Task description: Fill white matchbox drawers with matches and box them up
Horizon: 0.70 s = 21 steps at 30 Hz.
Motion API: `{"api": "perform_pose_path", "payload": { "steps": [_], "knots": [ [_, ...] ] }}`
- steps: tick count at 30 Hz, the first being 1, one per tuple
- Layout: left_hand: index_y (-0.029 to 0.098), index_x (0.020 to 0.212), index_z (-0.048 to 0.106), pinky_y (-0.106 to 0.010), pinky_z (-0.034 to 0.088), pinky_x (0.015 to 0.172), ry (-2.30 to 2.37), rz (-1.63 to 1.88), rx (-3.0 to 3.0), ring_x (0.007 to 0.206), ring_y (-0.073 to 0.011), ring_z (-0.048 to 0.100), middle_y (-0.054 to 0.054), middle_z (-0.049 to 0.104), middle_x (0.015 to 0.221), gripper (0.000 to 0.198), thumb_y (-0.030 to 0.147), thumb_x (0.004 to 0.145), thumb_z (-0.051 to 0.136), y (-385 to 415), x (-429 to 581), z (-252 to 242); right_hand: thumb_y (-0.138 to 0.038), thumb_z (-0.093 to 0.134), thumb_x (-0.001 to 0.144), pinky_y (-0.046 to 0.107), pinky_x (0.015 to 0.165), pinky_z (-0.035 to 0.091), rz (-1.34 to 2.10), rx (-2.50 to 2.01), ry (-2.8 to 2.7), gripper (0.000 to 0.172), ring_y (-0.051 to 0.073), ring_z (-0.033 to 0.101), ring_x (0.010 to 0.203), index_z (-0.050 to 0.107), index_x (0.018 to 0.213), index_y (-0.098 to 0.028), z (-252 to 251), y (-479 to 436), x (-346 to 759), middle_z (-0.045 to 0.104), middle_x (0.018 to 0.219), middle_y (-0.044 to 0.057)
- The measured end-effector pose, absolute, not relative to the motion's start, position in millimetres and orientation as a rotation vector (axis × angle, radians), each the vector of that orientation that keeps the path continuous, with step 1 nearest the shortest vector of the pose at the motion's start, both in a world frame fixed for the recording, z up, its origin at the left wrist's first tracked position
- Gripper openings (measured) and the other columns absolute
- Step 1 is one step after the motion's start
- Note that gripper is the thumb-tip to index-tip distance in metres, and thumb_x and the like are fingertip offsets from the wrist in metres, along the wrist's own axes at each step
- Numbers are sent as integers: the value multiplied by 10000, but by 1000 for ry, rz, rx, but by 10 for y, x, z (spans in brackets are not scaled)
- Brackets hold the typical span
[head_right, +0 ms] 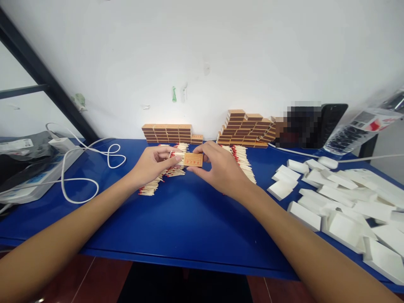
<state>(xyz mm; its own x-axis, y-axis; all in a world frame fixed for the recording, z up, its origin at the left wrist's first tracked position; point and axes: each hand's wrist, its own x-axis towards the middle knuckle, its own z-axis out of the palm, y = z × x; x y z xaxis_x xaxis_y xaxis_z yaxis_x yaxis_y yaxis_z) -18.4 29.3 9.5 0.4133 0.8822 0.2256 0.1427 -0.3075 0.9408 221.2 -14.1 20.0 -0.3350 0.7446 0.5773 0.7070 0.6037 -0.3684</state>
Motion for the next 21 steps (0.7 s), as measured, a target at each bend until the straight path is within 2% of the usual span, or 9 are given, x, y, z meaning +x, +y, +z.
{"api": "perform_pose_path", "payload": {
  "steps": [5, 14, 21],
  "knots": [
    [165, 1170, 816, -324, 608, 796, 884, 977, 1719, 899, -239, 791, -98, 830, 910, 412, 476, 900, 815, 292, -183, 88, -390, 796, 900, 367, 687, 465, 44, -1148, -2044, 258, 238, 622, 786, 656, 1064, -248, 152, -163, 2170, 696, 927, 63],
    [156, 1241, 793, -332, 611, 748, 903, 1031, 1706, 824, -240, 781, -78, 807, 822, 514, 510, 871, 838, 288, -171, 85, -371, 774, 919, 385, 695, 485, -42, -1125, -2034, 249, 249, 627, 797, 658, 1104, -252, 170, -202, 2148, 690, 970, 82],
    [161, 1195, 816, -333, 612, 801, 875, 981, 1742, 900, -245, 781, -77, 802, 833, 458, 505, 892, 816, 273, -166, 98, -375, 806, 893, 361, 644, 480, 106, -1136, -1985, 254, 222, 613, 736, 646, 1046, -252, 130, -170, 2141, 702, 942, 65]
  ]
}}
